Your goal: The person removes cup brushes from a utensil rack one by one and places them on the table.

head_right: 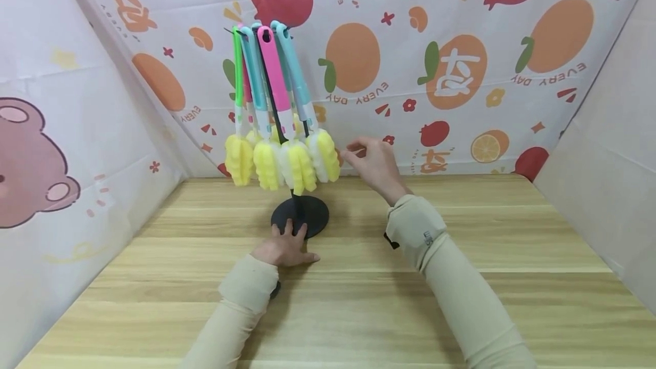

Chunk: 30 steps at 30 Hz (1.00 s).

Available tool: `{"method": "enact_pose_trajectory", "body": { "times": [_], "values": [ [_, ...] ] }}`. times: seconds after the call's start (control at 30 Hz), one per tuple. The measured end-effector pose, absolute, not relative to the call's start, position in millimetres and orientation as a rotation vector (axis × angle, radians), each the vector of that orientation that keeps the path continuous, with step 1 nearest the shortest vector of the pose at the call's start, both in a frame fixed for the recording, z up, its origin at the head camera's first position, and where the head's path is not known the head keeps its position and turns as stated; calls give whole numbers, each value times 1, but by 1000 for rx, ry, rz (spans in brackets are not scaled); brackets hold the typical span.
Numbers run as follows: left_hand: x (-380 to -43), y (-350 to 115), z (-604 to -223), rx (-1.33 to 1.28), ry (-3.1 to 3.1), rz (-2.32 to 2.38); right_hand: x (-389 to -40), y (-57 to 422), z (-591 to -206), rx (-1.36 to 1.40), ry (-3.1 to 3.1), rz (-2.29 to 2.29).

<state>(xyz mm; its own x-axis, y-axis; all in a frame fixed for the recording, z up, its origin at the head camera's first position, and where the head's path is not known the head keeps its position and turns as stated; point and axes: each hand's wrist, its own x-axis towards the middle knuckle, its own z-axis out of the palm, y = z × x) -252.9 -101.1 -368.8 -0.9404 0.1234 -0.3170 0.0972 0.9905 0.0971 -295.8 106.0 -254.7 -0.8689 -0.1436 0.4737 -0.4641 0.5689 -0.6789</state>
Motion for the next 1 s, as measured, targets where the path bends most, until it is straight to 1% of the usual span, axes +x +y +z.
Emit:
{"method": "enact_pose_trajectory", "body": {
  "times": [0.47, 1.0],
  "values": [
    [-255, -105, -367, 241, 2827, 77, -305, 81, -244, 539, -2340, 1246],
    [-255, -104, -365, 219, 2799, 72, -314, 70, -237, 517, -2327, 1275]
  ]
}}
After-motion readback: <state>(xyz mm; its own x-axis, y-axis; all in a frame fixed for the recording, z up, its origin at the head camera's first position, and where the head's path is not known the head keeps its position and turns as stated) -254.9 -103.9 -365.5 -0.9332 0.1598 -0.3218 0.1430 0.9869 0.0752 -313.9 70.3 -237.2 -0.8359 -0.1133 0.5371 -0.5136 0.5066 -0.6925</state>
